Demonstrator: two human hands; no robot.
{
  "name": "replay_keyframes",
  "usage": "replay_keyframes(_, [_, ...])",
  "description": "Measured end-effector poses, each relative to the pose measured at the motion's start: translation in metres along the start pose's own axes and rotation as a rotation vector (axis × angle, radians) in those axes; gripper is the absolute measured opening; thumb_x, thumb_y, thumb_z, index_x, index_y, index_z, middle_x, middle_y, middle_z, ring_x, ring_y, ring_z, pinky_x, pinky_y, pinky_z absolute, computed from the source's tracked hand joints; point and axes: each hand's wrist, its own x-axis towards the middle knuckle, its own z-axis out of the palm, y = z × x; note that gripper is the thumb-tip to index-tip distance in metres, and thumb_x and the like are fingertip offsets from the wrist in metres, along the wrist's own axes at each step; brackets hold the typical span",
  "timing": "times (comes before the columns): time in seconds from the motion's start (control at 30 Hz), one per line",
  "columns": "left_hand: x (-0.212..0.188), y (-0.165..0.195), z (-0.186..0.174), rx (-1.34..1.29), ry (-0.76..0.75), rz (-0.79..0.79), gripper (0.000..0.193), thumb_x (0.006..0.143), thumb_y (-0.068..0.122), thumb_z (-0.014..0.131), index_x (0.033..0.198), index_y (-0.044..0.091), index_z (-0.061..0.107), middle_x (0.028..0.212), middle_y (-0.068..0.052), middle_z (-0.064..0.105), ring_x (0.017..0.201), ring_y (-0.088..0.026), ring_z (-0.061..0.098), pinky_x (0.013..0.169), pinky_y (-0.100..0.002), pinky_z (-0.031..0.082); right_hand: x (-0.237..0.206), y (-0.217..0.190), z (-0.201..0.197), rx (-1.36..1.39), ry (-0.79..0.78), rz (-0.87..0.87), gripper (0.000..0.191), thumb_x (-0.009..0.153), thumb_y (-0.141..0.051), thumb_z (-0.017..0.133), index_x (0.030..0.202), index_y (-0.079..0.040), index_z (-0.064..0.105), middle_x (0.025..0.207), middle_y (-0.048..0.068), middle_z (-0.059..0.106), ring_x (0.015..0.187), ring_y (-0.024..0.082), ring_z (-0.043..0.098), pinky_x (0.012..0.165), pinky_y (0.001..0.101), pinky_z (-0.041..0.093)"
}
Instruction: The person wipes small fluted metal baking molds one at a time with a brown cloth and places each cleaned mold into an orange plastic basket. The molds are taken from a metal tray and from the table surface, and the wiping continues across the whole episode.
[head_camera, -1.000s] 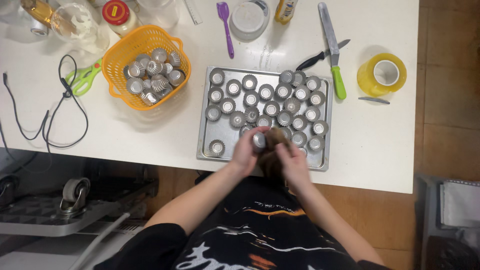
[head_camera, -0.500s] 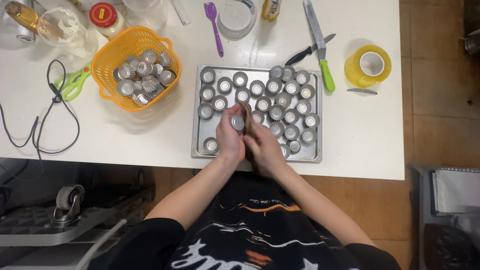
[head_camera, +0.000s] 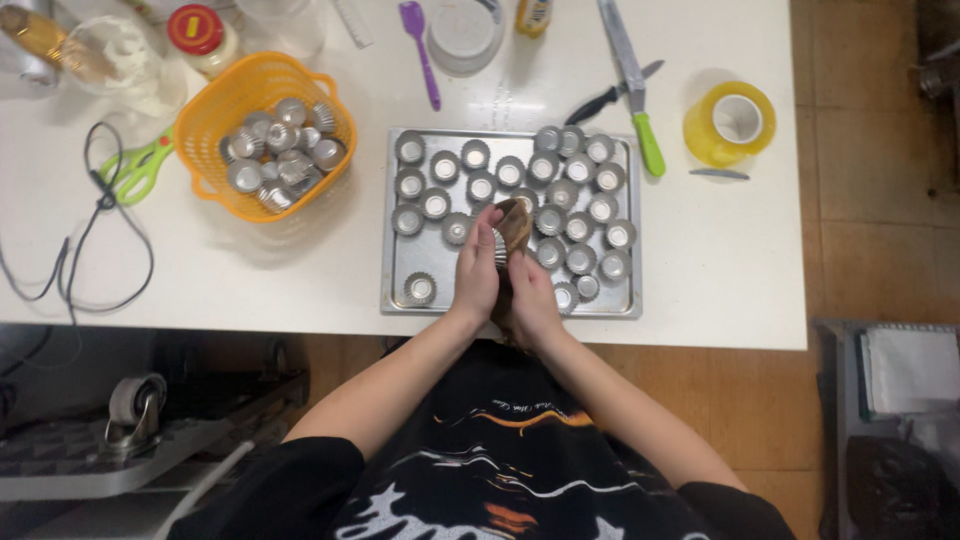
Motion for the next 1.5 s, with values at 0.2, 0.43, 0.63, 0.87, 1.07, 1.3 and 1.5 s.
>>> replay_keyframes(0.2, [-0.006, 0.008, -0.009, 0.251, -0.01, 0.066, 0.036, 0.1, 0.028, 0.066, 0.124, 0.002, 0.07, 0.119, -0.009, 0.074, 0.109, -0.016, 0.068, 0.095, -0.032, 0.053, -0.014, -0.017, -0.001, -0.765, -0.104, 0.003, 0.048, 0.109, -0.041, 0.049, 0.106, 0.0, 0.073, 0.085, 0.013, 0.071, 0.074, 0.02, 0.061, 0.066, 0.0348, 0.05])
replay_keyframes(0.43, [-0.008, 0.034, -0.049, 0.629, -0.246, 0.618, 0.037, 0.091, 0.027, 0.079, 0.119, 0.007, 0.065, 0.119, -0.011, 0.069, 0.112, -0.03, 0.068, 0.096, -0.036, 0.056, -0.008, -0.043, 0.027, 0.465, -0.068, 0.376, 0.049, 0.104, -0.045, 0.042, 0.117, -0.002, 0.062, 0.111, 0.008, 0.071, 0.102, 0.018, 0.07, 0.098, 0.0346, 0.054])
replay_keyframes(0.63, [-0.002, 0.048, -0.094, 0.784, -0.442, 0.489, 0.045, 0.085, 0.032, 0.082, 0.12, 0.011, 0.065, 0.118, -0.01, 0.069, 0.109, -0.03, 0.069, 0.093, -0.038, 0.057, 0.01, -0.038, 0.021, 0.089, -0.263, 0.409, 0.034, 0.107, -0.021, 0.058, 0.128, 0.005, 0.06, 0.122, 0.016, 0.067, 0.109, 0.023, 0.066, 0.099, 0.0408, 0.053])
replay_keyframes(0.87, [0.102, 0.085, -0.18, 1.086, 0.099, 0.137, 0.058, 0.087, 0.046, 0.079, 0.124, 0.007, 0.058, 0.108, -0.015, 0.068, 0.1, -0.032, 0.067, 0.088, -0.044, 0.053, 0.005, -0.049, 0.023, 0.143, 0.006, 0.437, 0.041, 0.097, -0.018, 0.056, 0.133, 0.003, 0.055, 0.13, 0.019, 0.065, 0.115, 0.03, 0.068, 0.101, 0.0478, 0.055])
replay_keyframes(1.07, [0.199, 0.123, -0.248, 1.3, 0.056, 0.234, 0.054, 0.092, 0.042, 0.079, 0.127, 0.007, 0.059, 0.13, -0.018, 0.057, 0.115, -0.038, 0.062, 0.095, -0.047, 0.052, -0.013, -0.047, 0.009, 0.209, 0.217, 0.286, 0.038, 0.102, -0.016, 0.056, 0.135, 0.002, 0.055, 0.134, 0.016, 0.064, 0.12, 0.028, 0.064, 0.106, 0.0449, 0.048])
replay_keyframes(1.3, [0.22, 0.111, -0.251, 1.391, 0.083, 0.291, 0.059, 0.084, 0.036, 0.082, 0.13, 0.006, 0.062, 0.141, -0.022, 0.05, 0.132, -0.043, 0.045, 0.113, -0.052, 0.036, -0.039, -0.027, 0.01, 0.262, 0.41, 0.251, 0.035, 0.101, -0.016, 0.056, 0.133, 0.001, 0.057, 0.132, 0.014, 0.065, 0.121, 0.027, 0.063, 0.108, 0.0447, 0.047])
replay_keyframes(1.5, [0.119, 0.052, -0.203, 1.052, 0.043, 0.377, 0.042, 0.096, 0.024, 0.073, 0.13, 0.003, 0.063, 0.14, -0.022, 0.052, 0.139, -0.04, 0.045, 0.119, -0.05, 0.036, -0.057, -0.038, -0.004, 0.304, 0.433, 0.259, 0.04, 0.103, -0.02, 0.052, 0.136, 0.003, 0.056, 0.137, 0.016, 0.063, 0.126, 0.029, 0.06, 0.111, 0.0472, 0.045])
